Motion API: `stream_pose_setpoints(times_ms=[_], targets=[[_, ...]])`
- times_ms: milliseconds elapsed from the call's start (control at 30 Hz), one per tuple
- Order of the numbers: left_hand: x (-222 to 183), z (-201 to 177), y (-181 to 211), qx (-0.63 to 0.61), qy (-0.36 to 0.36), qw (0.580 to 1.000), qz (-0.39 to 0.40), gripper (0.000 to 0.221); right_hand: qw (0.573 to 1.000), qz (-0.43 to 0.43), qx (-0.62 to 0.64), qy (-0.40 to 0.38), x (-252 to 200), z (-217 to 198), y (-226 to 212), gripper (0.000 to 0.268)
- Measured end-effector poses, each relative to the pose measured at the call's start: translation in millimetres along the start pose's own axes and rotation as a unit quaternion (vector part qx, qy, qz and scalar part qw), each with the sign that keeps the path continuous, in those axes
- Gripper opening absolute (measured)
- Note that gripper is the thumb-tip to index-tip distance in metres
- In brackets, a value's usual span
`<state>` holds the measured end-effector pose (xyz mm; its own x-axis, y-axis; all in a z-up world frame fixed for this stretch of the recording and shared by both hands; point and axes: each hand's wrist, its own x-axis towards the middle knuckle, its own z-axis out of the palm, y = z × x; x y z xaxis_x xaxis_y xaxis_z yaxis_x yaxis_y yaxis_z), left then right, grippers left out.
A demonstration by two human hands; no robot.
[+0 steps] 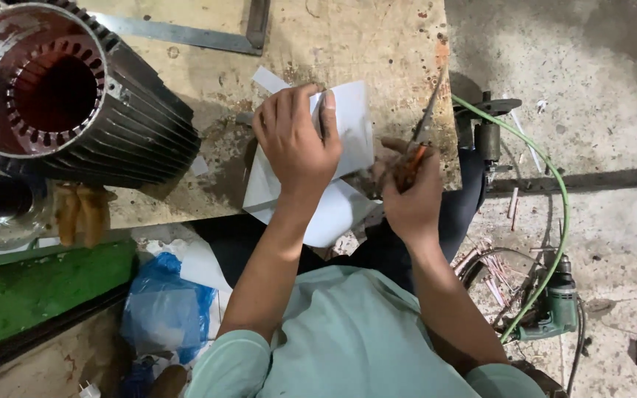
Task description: Cutting strips of white insulation material using a utility knife and scissors on a workbench.
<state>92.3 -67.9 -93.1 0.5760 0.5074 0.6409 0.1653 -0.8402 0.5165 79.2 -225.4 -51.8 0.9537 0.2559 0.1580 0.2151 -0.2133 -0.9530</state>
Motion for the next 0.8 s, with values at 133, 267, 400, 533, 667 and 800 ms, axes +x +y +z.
stream_pose_setpoints(times_ms=[133, 267, 400, 533, 667, 800], targets=[[8, -3, -2, -0.021, -0.016, 1.000, -0.001, 0.018, 0.999, -0.010, 0.036, -0.021, 9, 5, 23, 0.020], [30, -26, 6, 0.087, -0.111, 0.990, 0.020, 0.015, 0.994, 0.077, 0.073, -0.008, 7, 16, 33, 0.027], [39, -10, -1, 0.101, -0.142, 0.984, 0.027, 0.014, 0.992, 0.085, 0.095, -0.005, 9, 26, 29, 0.027], [38, 12, -11, 0.097, -0.107, 0.989, 0.018, 0.027, 0.996, 0.051, 0.073, -0.018, 8, 24, 32, 0.027], [28, 20, -10, 0.016, -0.048, 0.998, 0.030, 0.030, 1.000, 0.012, 0.014, -0.004, 8, 14, 32, 0.030], [29, 17, -10, -0.038, -0.051, 0.997, 0.034, 0.026, 1.000, 0.001, -0.006, 0.000, 10, 8, 38, 0.027]])
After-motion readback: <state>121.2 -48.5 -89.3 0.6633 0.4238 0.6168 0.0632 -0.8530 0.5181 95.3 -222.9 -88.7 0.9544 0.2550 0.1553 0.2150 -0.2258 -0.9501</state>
